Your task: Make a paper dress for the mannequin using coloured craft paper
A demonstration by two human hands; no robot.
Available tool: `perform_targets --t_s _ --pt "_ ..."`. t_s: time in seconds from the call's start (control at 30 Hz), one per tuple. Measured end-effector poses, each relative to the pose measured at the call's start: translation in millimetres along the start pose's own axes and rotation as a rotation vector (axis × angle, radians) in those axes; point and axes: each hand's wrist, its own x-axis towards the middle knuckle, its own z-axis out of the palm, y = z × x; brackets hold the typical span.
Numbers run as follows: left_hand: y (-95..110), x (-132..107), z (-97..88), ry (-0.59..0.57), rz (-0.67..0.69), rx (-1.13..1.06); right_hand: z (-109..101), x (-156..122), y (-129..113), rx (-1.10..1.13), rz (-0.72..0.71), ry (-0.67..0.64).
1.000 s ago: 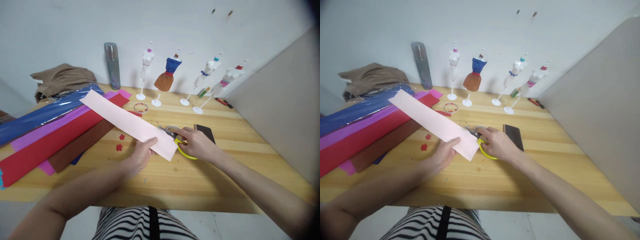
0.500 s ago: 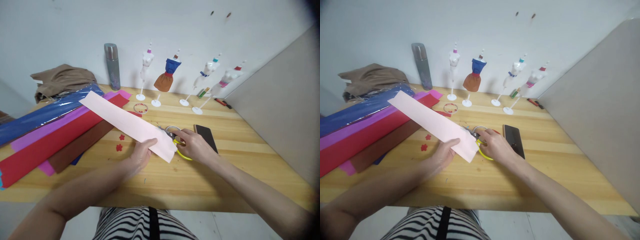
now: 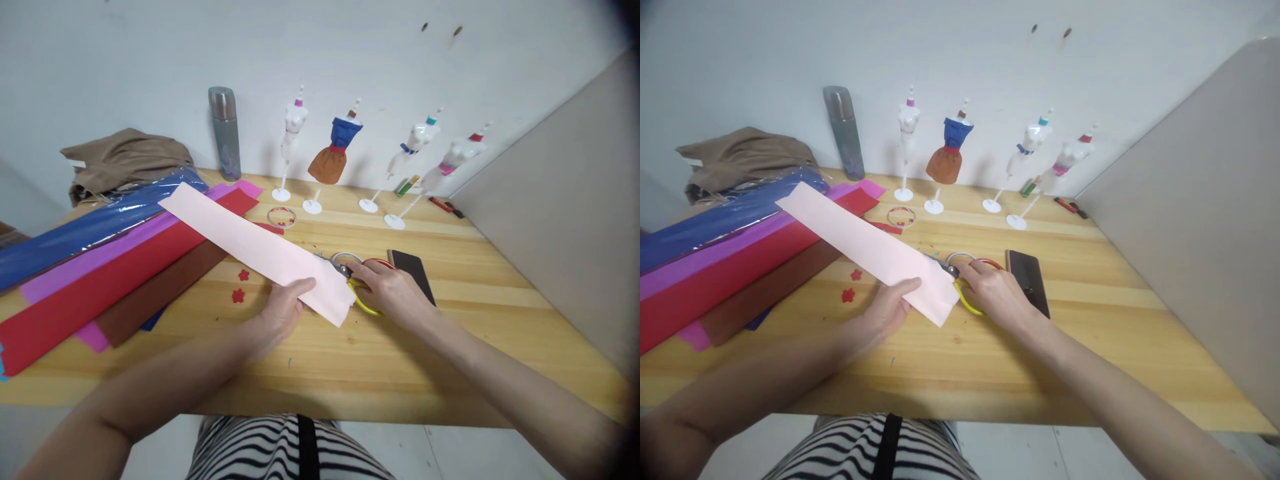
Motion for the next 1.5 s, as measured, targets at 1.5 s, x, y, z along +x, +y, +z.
perform_targets --t_s 1.5 --pt "26.8 -5.8 2.9 -0.035 -0.069 -0.154 -15.9 15.7 4.8 0.069 0.028 -0.094"
